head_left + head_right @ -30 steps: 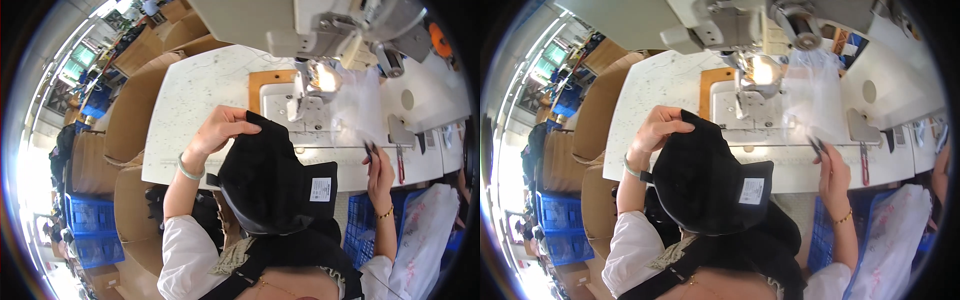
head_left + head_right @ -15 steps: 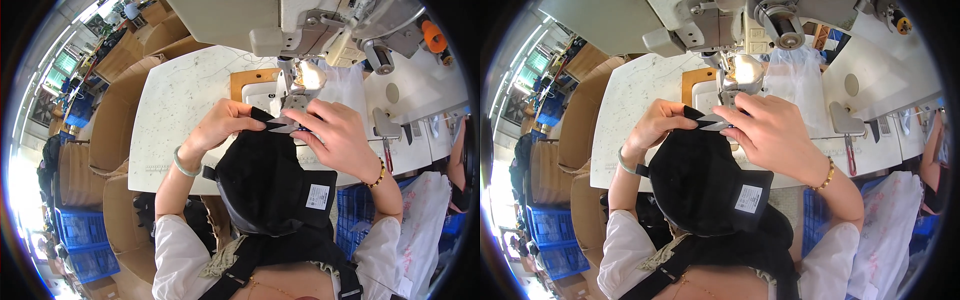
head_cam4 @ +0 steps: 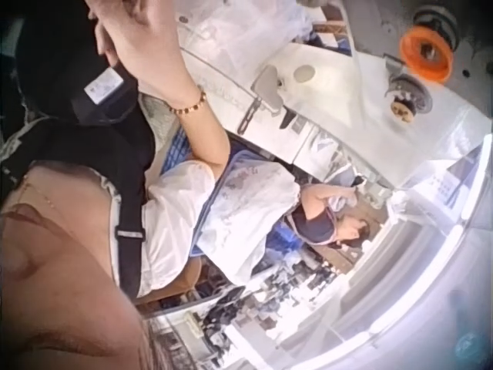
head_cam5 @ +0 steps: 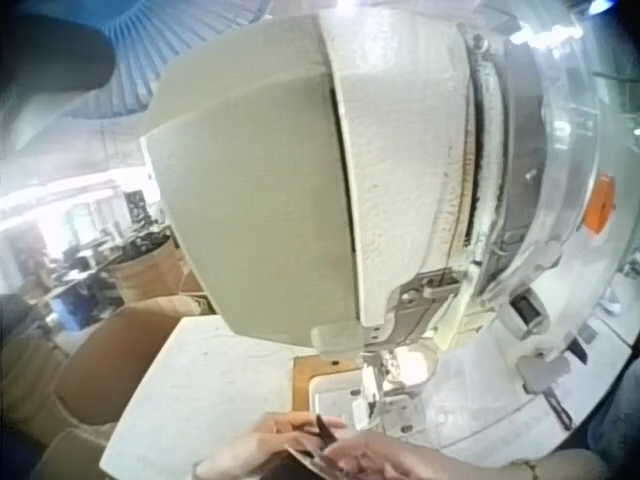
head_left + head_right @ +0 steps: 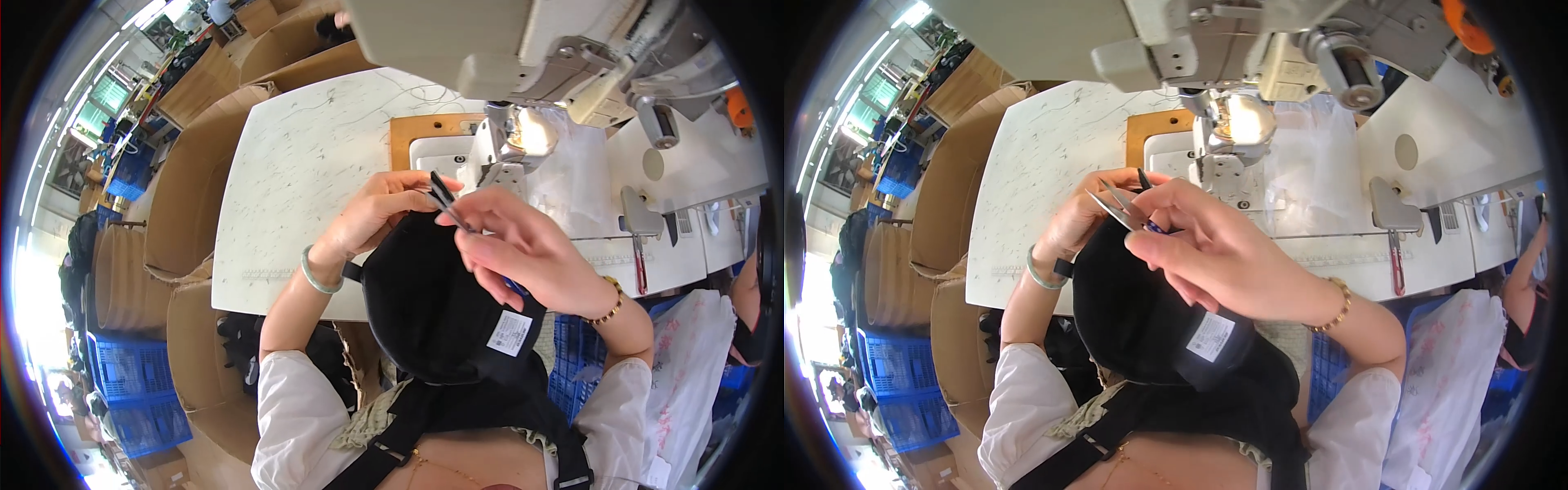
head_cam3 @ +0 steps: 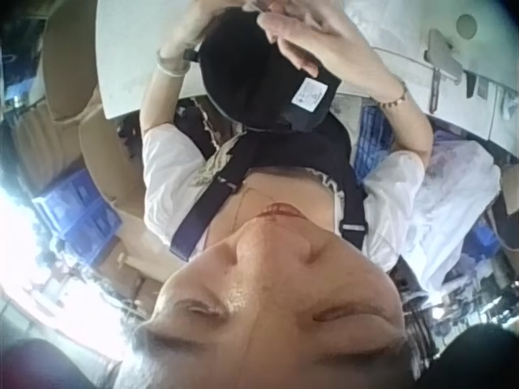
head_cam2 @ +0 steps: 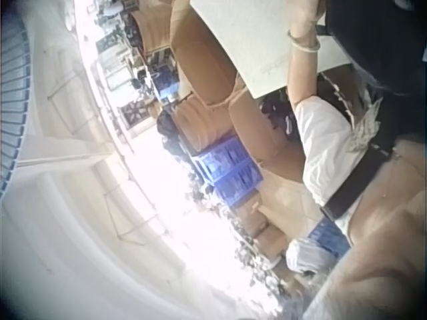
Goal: Stitching black shoe components together using an industrial sewing machine.
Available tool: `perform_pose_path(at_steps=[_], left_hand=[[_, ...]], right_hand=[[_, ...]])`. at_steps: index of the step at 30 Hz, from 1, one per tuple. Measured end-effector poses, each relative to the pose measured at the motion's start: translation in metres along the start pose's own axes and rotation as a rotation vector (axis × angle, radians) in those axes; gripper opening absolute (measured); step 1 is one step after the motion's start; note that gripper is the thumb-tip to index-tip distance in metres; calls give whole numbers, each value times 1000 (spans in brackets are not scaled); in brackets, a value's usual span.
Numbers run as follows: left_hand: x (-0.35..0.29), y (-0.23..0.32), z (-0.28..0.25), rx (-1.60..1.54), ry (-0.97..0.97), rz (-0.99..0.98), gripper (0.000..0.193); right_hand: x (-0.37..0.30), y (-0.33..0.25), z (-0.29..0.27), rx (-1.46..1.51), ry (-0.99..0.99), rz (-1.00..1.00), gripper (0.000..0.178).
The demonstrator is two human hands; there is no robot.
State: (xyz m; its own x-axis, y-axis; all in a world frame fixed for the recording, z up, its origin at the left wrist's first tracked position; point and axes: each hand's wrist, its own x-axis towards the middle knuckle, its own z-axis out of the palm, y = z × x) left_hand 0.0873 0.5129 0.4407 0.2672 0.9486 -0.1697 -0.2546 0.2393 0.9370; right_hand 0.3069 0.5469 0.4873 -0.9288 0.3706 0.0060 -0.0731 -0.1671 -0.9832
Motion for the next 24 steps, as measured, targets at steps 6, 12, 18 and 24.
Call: perform_pose_path(at_steps=[6, 12, 18, 24], left_hand=[[-44, 2, -16, 314, 337, 14, 40], [-68, -1, -11, 699, 423, 6, 23], [-73, -11, -20, 553, 291, 140, 19], [-72, -21, -34, 479, 208, 200, 19]], right_hand=[[24, 41, -9, -445, 217, -217, 30], [36, 38, 5, -1130, 228, -347, 32], [43, 46, 12, -1348, 242, -452, 35], [47, 48, 13, -1383, 200, -470, 27]])
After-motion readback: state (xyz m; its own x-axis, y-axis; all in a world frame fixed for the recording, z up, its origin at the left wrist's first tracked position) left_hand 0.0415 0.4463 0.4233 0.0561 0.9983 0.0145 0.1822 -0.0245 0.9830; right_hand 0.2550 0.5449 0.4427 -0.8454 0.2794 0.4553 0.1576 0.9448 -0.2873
